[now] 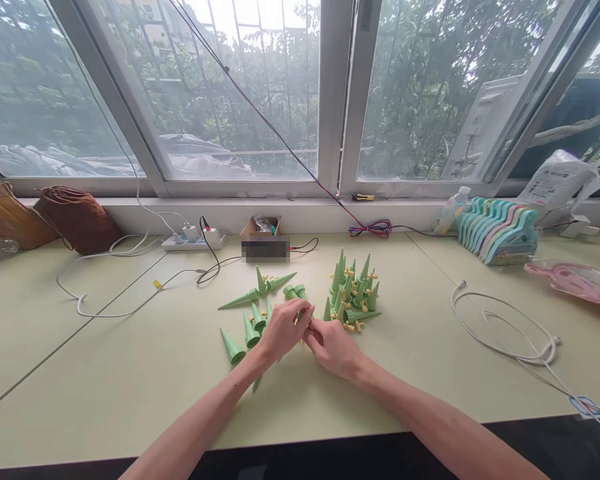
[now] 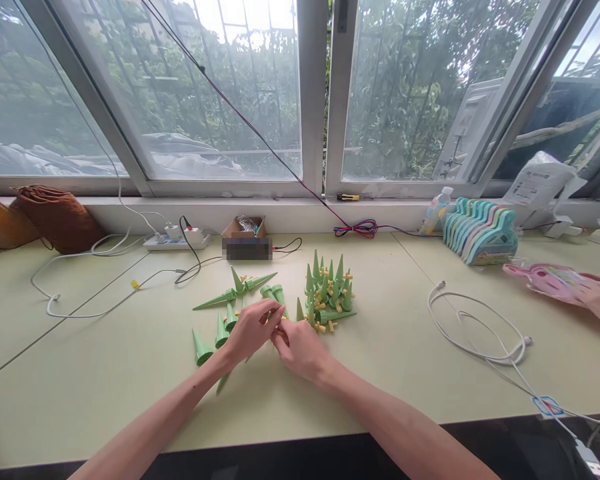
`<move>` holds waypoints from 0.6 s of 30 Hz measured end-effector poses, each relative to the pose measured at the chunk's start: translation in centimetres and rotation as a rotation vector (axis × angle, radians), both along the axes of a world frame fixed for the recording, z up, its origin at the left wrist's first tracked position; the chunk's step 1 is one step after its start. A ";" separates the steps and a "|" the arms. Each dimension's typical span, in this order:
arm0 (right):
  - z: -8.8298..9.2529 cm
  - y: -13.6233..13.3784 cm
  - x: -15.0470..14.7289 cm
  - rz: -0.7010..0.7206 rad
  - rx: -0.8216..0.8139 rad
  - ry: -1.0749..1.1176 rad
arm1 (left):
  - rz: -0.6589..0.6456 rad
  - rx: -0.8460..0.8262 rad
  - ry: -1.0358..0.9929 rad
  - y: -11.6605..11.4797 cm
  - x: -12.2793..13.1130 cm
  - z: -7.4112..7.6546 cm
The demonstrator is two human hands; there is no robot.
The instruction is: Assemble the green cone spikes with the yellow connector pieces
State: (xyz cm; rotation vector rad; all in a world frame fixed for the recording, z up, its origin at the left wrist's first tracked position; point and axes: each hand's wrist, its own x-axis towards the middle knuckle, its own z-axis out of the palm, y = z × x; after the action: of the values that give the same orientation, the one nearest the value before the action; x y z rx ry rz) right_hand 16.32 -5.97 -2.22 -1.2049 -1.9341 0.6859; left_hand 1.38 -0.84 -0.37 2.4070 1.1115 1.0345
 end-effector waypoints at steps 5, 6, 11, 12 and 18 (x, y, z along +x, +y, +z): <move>-0.1 0.0 0.1 -0.021 -0.059 0.021 | 0.024 0.020 -0.051 -0.1 0.0 0.3; -0.1 0.0 0.1 -0.026 -0.060 0.020 | 0.025 0.025 -0.057 -0.1 0.0 0.3; 0.1 0.1 0.0 -0.052 -0.062 0.042 | 0.035 0.037 -0.070 -0.1 0.0 0.1; 0.1 0.1 -0.1 -0.050 -0.061 0.055 | 0.039 0.039 -0.073 0.0 0.0 0.1; 0.0 0.0 -0.1 -0.051 -0.014 0.049 | 0.054 0.047 -0.087 0.0 0.0 -0.1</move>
State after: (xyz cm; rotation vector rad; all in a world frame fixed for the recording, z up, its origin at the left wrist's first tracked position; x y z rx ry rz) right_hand 16.23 -5.92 -2.17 -1.2309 -1.8548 0.6968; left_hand 1.38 -0.79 -0.47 2.3553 1.1407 1.1837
